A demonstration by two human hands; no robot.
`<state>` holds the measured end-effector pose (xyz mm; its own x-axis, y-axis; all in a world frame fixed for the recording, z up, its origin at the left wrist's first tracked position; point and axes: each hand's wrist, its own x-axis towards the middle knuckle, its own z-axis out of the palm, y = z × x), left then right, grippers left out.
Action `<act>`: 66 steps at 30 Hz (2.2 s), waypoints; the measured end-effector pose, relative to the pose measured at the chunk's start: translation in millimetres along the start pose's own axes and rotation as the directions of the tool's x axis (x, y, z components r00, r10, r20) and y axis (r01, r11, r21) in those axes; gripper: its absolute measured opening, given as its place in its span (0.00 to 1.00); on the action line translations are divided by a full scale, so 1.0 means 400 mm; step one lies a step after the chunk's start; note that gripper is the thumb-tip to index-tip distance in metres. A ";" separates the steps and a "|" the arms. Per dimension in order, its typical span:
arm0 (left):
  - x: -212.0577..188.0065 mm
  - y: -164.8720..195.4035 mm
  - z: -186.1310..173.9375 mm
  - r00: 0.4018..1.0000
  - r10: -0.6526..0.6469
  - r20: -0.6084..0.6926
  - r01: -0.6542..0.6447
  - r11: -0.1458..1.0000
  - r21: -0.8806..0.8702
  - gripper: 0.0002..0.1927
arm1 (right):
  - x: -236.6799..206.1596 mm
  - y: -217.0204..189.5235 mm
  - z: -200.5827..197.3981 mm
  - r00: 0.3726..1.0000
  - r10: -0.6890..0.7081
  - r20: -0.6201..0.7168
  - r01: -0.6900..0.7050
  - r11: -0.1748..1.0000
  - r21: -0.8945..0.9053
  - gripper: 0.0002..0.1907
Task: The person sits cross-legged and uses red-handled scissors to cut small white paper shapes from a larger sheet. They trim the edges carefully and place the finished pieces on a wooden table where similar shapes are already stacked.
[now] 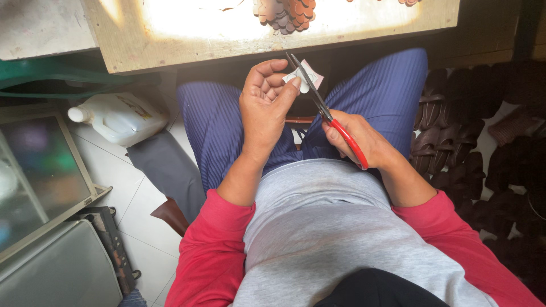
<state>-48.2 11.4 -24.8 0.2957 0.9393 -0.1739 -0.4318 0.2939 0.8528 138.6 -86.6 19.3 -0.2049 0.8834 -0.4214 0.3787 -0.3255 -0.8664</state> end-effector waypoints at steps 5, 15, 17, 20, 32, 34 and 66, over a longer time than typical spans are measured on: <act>0.004 -0.007 -0.005 0.999 0.031 -0.024 -0.032 0.999 -0.027 0.17 | 0.001 0.011 0.002 1.000 0.002 -0.002 -0.002 1.000 -0.003 0.32; 0.011 -0.021 -0.016 0.997 0.038 -0.062 -0.038 0.999 -0.013 0.17 | 0.001 0.016 0.007 0.997 0.078 0.006 -0.078 0.997 0.015 0.30; 0.009 -0.020 -0.013 0.997 0.035 -0.064 -0.035 0.999 -0.004 0.17 | 0.002 0.014 0.005 0.999 0.037 0.006 -0.037 0.999 0.005 0.30; 0.005 -0.017 -0.006 0.998 0.024 -0.053 -0.024 1.000 -0.013 0.17 | 0.006 0.012 0.003 0.999 -0.040 0.032 0.039 0.998 0.040 0.30; 0.005 -0.028 0.003 0.999 -0.044 -0.001 0.044 0.997 -0.058 0.15 | 0.009 0.007 0.003 0.992 -0.109 0.057 0.095 0.975 0.201 0.33; 0.004 -0.032 0.000 0.999 -0.050 0.005 0.050 0.997 -0.054 0.15 | 0.010 0.004 0.004 0.993 -0.103 0.051 0.092 0.979 0.183 0.33; -0.020 -0.072 0.041 0.986 -0.146 0.084 0.155 0.983 -0.100 0.06 | 0.024 0.027 0.030 0.980 -0.190 -0.053 0.197 0.955 0.223 0.35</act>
<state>-24.0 -7.6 -39.9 0.4264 0.8679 -0.2548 -0.4643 0.4518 0.7618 130.0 -85.8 2.8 -0.2252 0.9456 -0.2346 0.1204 -0.2119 -0.9698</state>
